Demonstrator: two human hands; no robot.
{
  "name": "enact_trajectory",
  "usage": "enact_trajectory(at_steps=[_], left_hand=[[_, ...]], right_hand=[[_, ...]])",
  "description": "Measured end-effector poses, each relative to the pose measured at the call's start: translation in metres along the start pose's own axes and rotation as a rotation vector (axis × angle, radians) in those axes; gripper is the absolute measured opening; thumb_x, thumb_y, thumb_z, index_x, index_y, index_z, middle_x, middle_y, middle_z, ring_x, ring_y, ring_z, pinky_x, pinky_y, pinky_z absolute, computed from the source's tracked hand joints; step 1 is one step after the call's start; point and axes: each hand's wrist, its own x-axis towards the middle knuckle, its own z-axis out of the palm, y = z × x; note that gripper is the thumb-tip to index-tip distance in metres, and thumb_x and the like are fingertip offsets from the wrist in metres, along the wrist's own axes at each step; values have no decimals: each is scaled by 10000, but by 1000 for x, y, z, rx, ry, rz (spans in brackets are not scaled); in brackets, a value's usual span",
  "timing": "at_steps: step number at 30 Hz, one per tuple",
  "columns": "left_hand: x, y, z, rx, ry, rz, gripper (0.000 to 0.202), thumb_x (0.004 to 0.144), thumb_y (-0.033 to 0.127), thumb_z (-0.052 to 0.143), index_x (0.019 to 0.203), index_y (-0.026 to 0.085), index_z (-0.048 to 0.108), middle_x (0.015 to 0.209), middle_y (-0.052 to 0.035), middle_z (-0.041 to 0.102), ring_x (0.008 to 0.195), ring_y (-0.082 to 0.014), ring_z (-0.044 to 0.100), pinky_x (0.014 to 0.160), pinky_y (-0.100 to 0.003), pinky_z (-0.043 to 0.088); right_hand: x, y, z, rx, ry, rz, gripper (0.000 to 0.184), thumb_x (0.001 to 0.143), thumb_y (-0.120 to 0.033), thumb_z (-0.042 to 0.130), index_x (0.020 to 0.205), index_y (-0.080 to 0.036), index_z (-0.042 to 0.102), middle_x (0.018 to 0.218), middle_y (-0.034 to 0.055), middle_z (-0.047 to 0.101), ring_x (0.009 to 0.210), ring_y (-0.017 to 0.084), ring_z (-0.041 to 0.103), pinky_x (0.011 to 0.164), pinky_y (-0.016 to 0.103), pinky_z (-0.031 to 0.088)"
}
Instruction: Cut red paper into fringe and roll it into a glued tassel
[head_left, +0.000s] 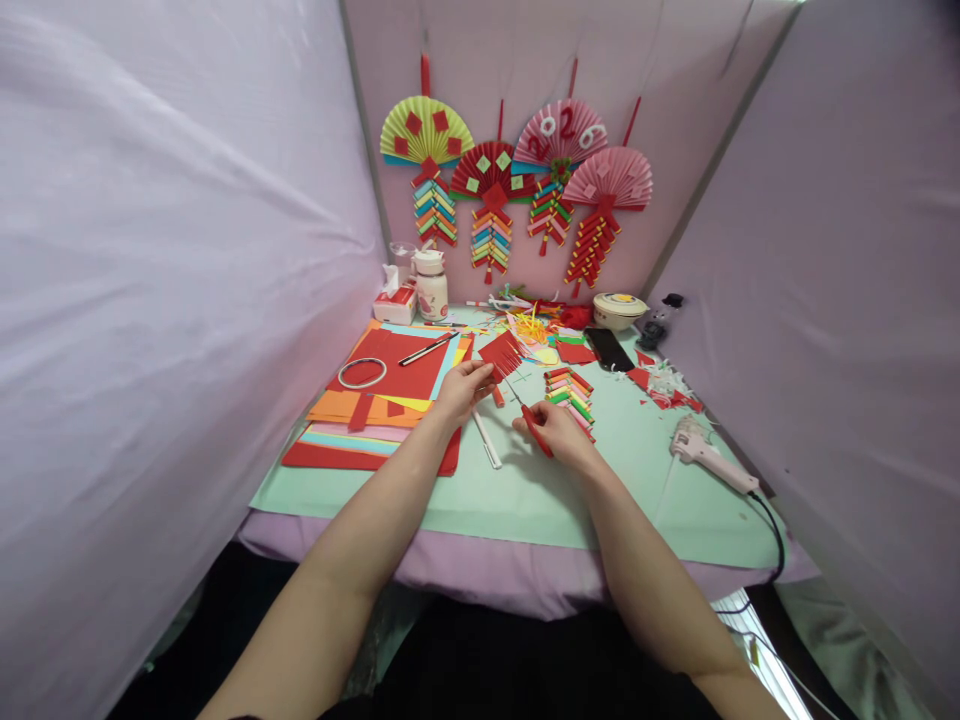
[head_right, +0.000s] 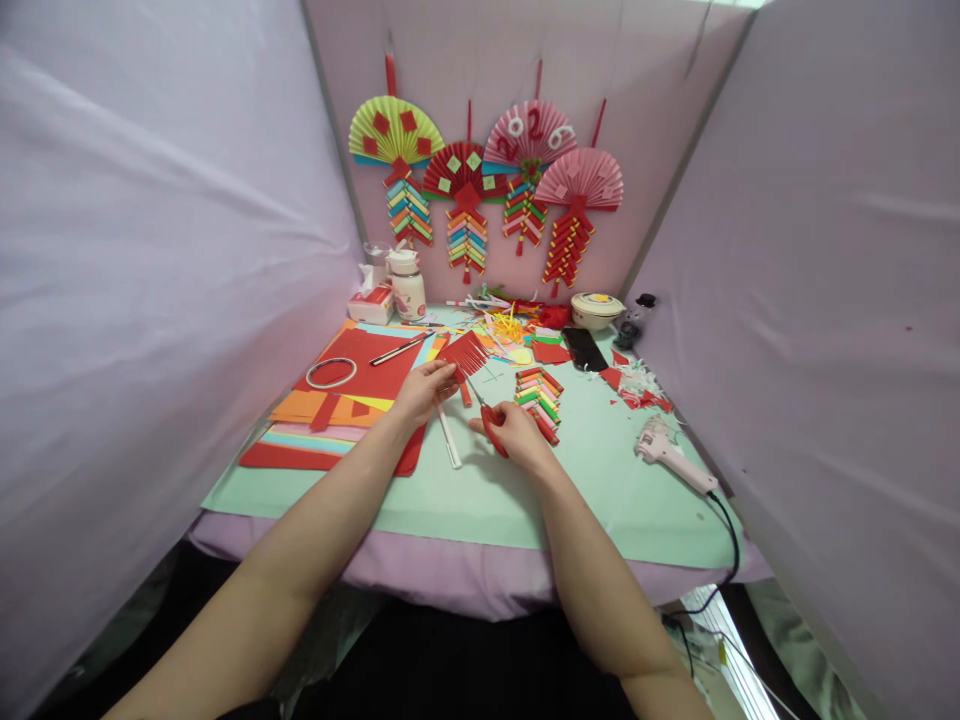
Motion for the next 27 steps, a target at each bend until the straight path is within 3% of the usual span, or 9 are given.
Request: enact_trajectory(at_steps=[27], left_hand=[[1,0,0,-34,22,-6,332,559,295,843,765,151,627,662,11,622,616,-80,594,625,-208,477]], right_hand=[[1,-2,0,-35,60,2,389,654,-557,655,671,-177,576,564,-14,553,526,120,445,481,229,322]])
